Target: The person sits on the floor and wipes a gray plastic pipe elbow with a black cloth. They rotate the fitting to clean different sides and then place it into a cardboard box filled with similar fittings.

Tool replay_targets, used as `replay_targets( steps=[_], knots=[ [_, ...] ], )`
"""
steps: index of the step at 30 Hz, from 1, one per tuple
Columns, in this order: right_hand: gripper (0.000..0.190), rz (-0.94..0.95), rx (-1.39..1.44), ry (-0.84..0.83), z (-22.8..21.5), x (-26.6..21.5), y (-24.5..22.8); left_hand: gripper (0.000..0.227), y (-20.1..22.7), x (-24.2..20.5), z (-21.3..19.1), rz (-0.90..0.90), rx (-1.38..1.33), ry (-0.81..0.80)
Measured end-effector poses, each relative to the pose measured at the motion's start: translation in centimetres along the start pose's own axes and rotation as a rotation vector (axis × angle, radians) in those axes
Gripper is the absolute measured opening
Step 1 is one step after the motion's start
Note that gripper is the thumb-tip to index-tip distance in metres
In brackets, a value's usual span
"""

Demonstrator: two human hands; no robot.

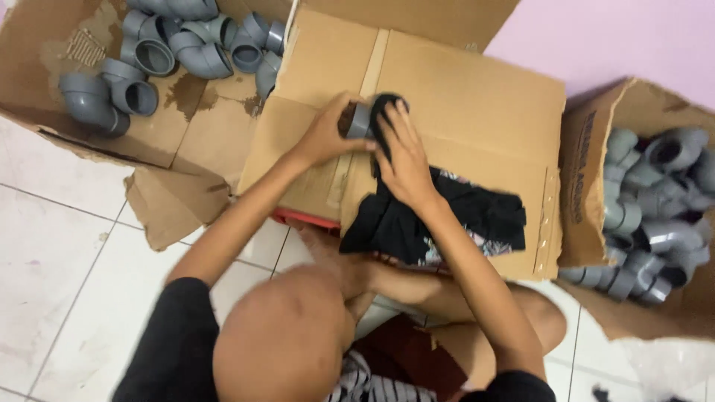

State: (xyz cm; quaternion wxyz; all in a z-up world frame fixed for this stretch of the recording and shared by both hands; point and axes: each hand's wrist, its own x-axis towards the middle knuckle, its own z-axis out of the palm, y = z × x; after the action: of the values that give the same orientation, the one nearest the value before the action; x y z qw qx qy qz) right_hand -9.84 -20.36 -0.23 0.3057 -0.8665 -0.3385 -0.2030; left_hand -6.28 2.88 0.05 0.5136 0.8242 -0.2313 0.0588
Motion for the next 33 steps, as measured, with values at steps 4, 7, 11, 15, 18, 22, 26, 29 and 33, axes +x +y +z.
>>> replay_targets(
  steps=[4, 7, 11, 15, 18, 22, 26, 29, 33],
  knots=[
    [0.051, -0.003, -0.093, -0.159, -2.6, 0.3, 2.2, 0.095, 1.8, 0.3, -0.8, -0.068, 0.030, -0.132],
    [0.052, 0.024, -0.191, -0.187, -3.8, 0.2, 3.7, 0.095, 2.1, 0.5, 0.1, -0.081, 0.067, -0.128],
    [0.063, 0.193, 0.040, -0.114, -3.5, 0.7, 6.4, 0.091, 0.7, 2.9, 1.6, -0.070, 0.063, -0.076],
    [0.062, 0.144, 0.087, -0.092, -5.6, 0.9, 5.4, 0.075, -2.4, 5.6, 4.2, -0.016, -0.043, -0.029],
    [0.058, 0.162, 0.020, -0.044, -6.1, 0.9, 7.0, 0.079, -1.0, 6.7, 5.1, -0.006, -0.017, -0.065],
    [0.063, 0.281, -0.015, 0.039, -6.0, 0.7, 9.5, 0.090, 0.7, 8.4, 5.8, -0.043, 0.040, -0.169],
    [0.056, 0.329, 0.088, 0.066, -6.6, 1.4, 8.8, 0.091, 1.1, 10.4, 5.8, 0.015, 0.064, -0.215],
    [0.044, 0.239, 0.053, 0.083, -6.8, 1.8, 8.7, 0.092, 0.7, 10.5, 5.9, 0.028, 0.110, -0.253],
    [0.039, 0.268, 0.099, 0.170, -5.4, 1.5, 10.6, 0.086, 0.8, 9.8, 5.5, 0.012, 0.157, -0.267]
  ],
)
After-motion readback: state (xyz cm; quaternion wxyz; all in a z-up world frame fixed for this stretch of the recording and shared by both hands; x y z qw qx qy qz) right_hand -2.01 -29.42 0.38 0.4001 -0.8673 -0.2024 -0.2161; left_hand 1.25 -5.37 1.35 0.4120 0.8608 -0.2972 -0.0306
